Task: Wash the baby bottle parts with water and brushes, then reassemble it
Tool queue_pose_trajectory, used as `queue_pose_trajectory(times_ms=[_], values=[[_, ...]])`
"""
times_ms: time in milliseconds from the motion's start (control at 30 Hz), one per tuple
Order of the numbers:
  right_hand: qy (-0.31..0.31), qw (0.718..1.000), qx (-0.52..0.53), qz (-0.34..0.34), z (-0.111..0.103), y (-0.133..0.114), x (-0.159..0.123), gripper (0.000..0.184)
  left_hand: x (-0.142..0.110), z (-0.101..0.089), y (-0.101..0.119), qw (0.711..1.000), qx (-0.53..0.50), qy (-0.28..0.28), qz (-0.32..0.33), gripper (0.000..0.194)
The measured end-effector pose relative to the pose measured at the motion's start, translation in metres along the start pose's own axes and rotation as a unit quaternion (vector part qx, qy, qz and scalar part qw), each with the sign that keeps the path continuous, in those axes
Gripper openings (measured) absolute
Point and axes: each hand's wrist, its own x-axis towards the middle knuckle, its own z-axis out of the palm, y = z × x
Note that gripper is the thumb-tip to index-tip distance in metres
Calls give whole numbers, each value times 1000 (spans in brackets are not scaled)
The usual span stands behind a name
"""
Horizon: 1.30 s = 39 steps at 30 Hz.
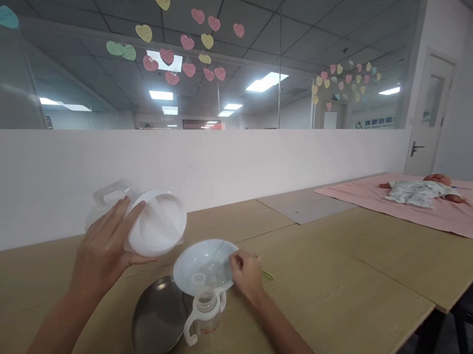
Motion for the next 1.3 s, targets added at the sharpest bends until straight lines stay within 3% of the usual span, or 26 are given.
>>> queue_pose_trajectory(times_ms=[133,300,533,667,767,867,1033,1300], values=[[25,998,-24,-55,-6,-11,-5,46,-1,2,-1,1000,1,-5,-4,83],[8,991,22,-134,-4,-21,-15,47,-3,6,-1,999,-4,-16,-29,85],[-18,973,72,-219,4,-35,-27,44,-1,1,1,984,-56,-34,-164,92],[-4,971,55,-231,5,-41,-29,42,-2,-1,-8,968,-85,-50,-233,81],[4,973,40,-226,6,-41,-30,42,0,-5,-9,951,-138,-101,-258,81],[9,973,38,-226,6,-39,-29,42,5,-16,1,944,-179,-150,-231,92],[5,971,37,-234,6,-39,-28,40,12,-31,23,959,-172,-203,-101,97],[1,972,29,-233,6,-39,-28,41,9,-29,36,976,-109,-190,-11,91]])
